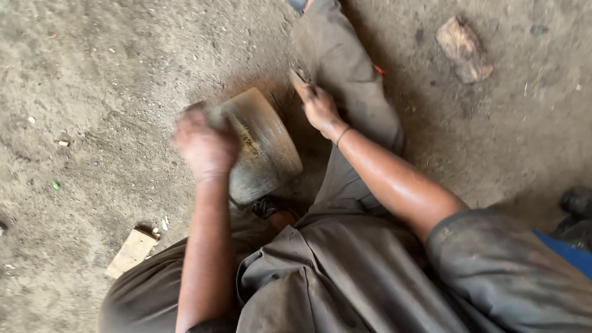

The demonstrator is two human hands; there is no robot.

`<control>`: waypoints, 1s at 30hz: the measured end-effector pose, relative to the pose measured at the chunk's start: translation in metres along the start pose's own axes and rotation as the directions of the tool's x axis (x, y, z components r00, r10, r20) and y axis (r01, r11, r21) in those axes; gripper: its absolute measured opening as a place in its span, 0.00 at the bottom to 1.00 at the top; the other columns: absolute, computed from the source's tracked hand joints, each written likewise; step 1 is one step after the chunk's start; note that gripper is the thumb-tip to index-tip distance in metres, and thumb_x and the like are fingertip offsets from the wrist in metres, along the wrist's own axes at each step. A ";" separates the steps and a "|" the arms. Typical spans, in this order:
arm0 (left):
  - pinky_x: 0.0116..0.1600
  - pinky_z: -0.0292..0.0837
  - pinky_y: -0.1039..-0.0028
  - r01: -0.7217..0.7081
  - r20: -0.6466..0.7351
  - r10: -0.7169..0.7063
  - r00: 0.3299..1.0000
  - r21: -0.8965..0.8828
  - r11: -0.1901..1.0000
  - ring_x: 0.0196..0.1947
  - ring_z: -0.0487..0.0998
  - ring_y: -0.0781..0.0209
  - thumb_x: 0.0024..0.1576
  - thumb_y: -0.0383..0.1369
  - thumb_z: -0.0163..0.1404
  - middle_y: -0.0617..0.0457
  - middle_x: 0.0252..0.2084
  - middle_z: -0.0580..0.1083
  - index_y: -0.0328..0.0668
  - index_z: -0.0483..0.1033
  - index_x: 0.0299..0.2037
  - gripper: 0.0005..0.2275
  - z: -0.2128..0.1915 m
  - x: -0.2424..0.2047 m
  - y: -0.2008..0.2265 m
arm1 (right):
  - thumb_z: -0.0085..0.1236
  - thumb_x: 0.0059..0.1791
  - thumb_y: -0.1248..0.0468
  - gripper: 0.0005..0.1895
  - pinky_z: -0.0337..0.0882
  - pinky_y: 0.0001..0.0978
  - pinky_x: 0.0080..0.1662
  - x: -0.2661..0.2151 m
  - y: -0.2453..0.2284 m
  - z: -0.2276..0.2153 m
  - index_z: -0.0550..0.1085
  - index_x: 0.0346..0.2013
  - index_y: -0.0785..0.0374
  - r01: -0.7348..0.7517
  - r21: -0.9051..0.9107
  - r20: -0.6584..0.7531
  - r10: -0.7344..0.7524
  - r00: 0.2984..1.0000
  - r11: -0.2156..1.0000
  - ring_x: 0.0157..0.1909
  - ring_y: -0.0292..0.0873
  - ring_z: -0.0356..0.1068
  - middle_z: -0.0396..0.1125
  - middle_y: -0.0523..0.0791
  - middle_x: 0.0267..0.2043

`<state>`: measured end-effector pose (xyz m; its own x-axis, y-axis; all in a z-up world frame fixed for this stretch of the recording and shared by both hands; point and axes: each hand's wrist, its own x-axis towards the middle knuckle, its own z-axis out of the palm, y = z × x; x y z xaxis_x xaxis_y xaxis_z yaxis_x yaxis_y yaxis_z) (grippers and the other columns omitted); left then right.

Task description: The person sits on the ground and uses a metal scraper to remove residue from the side of a cylindrical metal container. The person holds the container steady with one hand while scraping with the other.

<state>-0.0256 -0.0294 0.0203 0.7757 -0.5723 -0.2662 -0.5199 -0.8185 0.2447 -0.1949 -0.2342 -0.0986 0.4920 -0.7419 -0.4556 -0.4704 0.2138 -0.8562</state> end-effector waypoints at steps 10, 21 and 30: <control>0.69 0.59 0.44 -0.090 0.528 0.010 0.849 0.126 0.988 0.67 0.65 0.38 0.66 0.60 0.18 0.34 0.67 0.64 0.39 0.56 0.70 0.35 -0.005 0.068 0.068 | 0.39 0.58 0.48 0.24 0.71 0.49 0.47 -0.005 -0.004 0.006 0.75 0.47 0.64 0.100 -0.285 -0.012 -0.108 0.994 0.953 0.45 0.61 0.74 0.74 0.57 0.40; 0.75 0.44 0.48 -0.512 0.057 0.509 0.859 0.121 0.850 0.74 0.56 0.36 0.60 0.58 0.39 0.34 0.71 0.61 0.32 0.59 0.70 0.38 0.017 -0.020 0.072 | 0.36 0.57 0.47 0.26 0.72 0.50 0.46 0.004 -0.013 0.006 0.75 0.49 0.64 0.123 -0.296 -0.033 -0.139 0.990 0.947 0.42 0.61 0.74 0.74 0.55 0.39; 0.71 0.46 0.43 -0.426 0.187 0.420 0.888 -0.009 0.905 0.72 0.56 0.39 0.62 0.62 0.30 0.39 0.71 0.59 0.35 0.58 0.69 0.37 0.003 -0.007 0.071 | 0.37 0.58 0.47 0.25 0.71 0.50 0.51 -0.007 -0.024 0.010 0.75 0.52 0.62 0.115 -0.333 -0.009 -0.125 0.992 0.936 0.50 0.62 0.72 0.73 0.58 0.46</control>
<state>-0.0693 -0.0836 0.0368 0.4036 -0.8614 -0.3083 -0.7973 -0.4964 0.3433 -0.1798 -0.2280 -0.0770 0.5404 -0.7686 -0.3424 -0.6277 -0.0973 -0.7724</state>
